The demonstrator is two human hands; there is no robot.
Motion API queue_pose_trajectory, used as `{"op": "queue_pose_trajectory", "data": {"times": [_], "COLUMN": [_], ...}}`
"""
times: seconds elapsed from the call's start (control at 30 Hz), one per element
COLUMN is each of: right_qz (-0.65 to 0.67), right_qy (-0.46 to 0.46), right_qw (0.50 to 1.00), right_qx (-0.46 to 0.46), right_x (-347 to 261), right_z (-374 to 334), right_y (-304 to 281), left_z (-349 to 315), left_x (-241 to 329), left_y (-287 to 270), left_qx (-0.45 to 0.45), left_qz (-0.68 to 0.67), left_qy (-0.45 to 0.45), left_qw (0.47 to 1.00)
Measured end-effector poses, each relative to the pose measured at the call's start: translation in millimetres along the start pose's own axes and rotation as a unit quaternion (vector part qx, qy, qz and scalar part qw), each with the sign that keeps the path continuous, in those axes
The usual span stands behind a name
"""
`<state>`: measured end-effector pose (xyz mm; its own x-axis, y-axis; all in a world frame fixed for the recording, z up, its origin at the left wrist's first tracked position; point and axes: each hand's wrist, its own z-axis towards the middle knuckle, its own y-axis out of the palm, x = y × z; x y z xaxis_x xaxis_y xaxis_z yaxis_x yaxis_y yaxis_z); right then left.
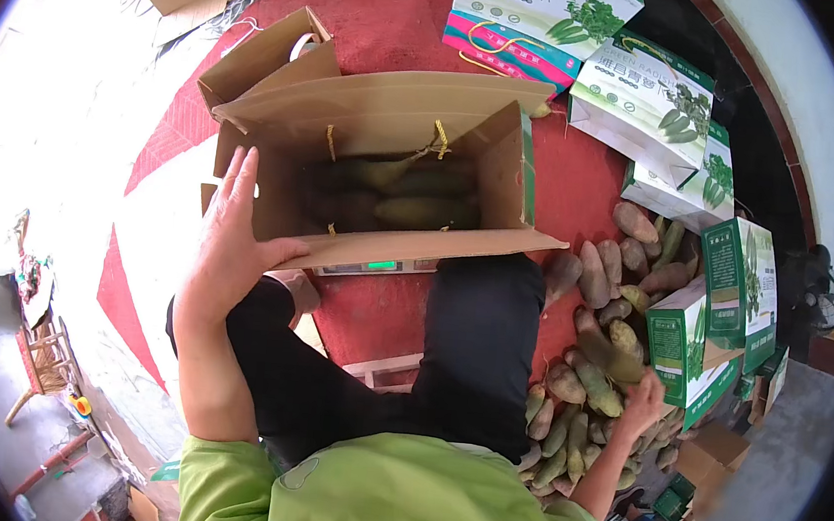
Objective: Sorting green radishes from a pile on the floor into boxes and weighing them.
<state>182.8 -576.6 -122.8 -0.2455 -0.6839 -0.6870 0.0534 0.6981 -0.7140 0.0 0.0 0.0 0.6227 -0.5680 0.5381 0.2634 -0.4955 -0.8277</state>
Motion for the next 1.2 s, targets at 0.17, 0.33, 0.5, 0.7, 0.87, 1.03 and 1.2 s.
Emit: {"op": "queue_pose_trajectory", "data": {"times": [0.17, 0.33, 0.5, 0.7, 0.87, 1.03, 1.2], "right_qz": [0.153, 0.401, 0.339, 0.197, -0.093, 0.033, 0.057], "right_qy": [-0.185, -0.344, -0.339, -0.596, -0.715, -0.621, -0.351], "right_qw": [0.965, 0.846, 0.858, 0.744, 0.678, 0.764, 0.913], "right_qx": [0.110, -0.067, -0.182, -0.227, -0.143, -0.170, -0.199], "right_x": [-169, -271, -360, -391, -379, -362, -255], "right_z": [6, 9, -25, -45, -61, -33, 24], "right_y": [9, 18, 89, 165, 207, 175, 112], "left_z": [8, 4, 2, 9, 12, 12, 11], "left_x": [-5, -5, -5, -16, -9, -6, -1], "left_y": [-4, -2, -3, 7, 4, -5, 3], "left_qx": [0.001, 0.001, -0.003, 0.028, -0.011, -0.038, -0.067], "left_qz": [0.030, 0.028, 0.034, 0.008, -0.028, 0.006, -0.120], "left_qy": [0.022, 0.027, 0.020, 0.074, 0.022, 0.003, -0.032], "left_qw": [0.999, 0.999, 0.999, 0.997, 0.999, 0.999, 0.990]}}
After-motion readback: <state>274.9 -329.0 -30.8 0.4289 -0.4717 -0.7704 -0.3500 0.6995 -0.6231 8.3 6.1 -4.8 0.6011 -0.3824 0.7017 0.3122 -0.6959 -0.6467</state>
